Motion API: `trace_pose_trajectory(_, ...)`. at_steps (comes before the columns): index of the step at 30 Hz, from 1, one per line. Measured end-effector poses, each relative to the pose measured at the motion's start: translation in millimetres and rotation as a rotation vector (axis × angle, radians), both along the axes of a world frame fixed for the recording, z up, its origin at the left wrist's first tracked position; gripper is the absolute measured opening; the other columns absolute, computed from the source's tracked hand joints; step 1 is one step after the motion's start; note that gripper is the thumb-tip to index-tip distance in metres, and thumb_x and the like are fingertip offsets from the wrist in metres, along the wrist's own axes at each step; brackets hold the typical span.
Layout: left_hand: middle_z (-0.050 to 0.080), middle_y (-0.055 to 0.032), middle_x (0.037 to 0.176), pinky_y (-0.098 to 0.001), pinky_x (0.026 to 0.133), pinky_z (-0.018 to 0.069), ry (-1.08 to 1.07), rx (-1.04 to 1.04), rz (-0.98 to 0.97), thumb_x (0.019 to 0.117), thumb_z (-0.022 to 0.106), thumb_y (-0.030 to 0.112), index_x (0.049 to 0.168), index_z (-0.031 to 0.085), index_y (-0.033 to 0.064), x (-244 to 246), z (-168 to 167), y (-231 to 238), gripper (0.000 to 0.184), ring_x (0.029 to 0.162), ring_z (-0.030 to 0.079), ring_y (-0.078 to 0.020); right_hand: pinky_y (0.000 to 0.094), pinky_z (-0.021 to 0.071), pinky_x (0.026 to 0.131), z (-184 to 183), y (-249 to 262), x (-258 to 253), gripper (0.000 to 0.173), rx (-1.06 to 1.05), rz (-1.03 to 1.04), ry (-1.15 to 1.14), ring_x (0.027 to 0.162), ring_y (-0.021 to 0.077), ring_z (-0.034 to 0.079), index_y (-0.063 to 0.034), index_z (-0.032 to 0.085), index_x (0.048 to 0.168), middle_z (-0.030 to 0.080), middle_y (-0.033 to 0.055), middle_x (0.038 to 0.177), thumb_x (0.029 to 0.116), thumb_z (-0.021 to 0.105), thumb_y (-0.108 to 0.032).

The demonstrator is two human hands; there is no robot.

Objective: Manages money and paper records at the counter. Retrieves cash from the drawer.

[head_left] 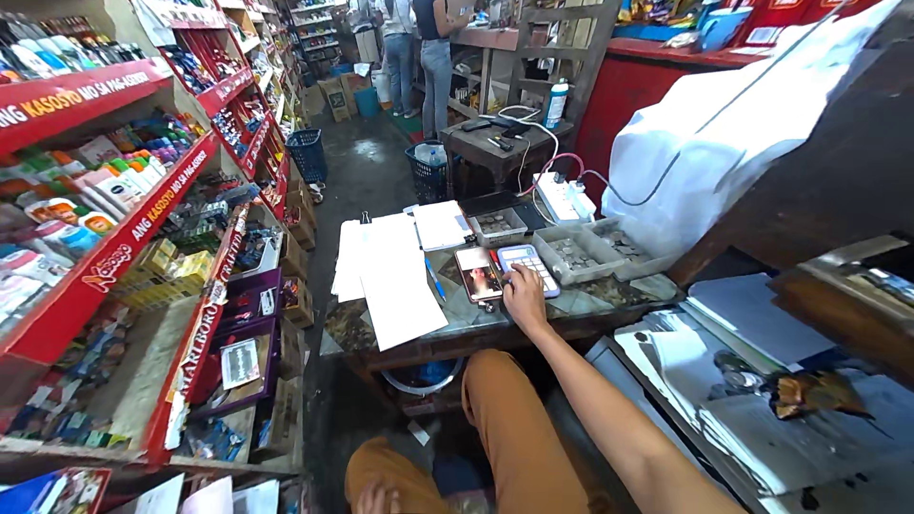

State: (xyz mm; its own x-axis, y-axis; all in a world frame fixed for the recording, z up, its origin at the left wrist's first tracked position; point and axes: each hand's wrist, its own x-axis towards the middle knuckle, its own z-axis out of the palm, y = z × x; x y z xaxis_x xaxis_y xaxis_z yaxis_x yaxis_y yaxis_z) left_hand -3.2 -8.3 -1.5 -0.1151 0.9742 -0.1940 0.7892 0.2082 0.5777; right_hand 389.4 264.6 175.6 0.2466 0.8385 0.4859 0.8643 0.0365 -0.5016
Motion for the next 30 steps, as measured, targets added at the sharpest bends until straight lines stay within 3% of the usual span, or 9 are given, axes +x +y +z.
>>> trace_pose_trajectory(5, 0.059, -0.0213, 0.143, -0.0717, 0.113, 0.0271, -0.04, 0.028, 0.045, 0.0995, 0.057, 0.021, 0.118, 0.075, 0.0043, 4.0, 2.1, -4.9, 0.031, 0.141, 0.045, -0.0466, 0.0567, 0.042, 0.109, -2.6, -0.2, -0.4, 0.023, -0.016, 0.002, 0.003, 0.126, 0.0453, 0.058, 0.0037, 0.073, 0.107, 0.063, 0.0255, 0.134, 0.0962, 0.054, -0.002)
trace_pose_trajectory(30, 0.06, -0.0223, 0.141, -0.0738, 0.111, 0.0267, -0.042, 0.05, 0.05, 0.0986, 0.057, 0.021, 0.116, 0.076, 0.0045, 4.7, -1.1, -2.6, 0.03, 0.141, 0.044, -0.0486, 0.0574, 0.0433, 0.107, -7.8, 2.3, 1.8, 0.02, 0.032, 0.007, 0.014, 0.125, 0.0452, 0.058, 0.0047, 0.072, 0.105, 0.063, 0.0254, 0.133, 0.095, 0.055, -0.001)
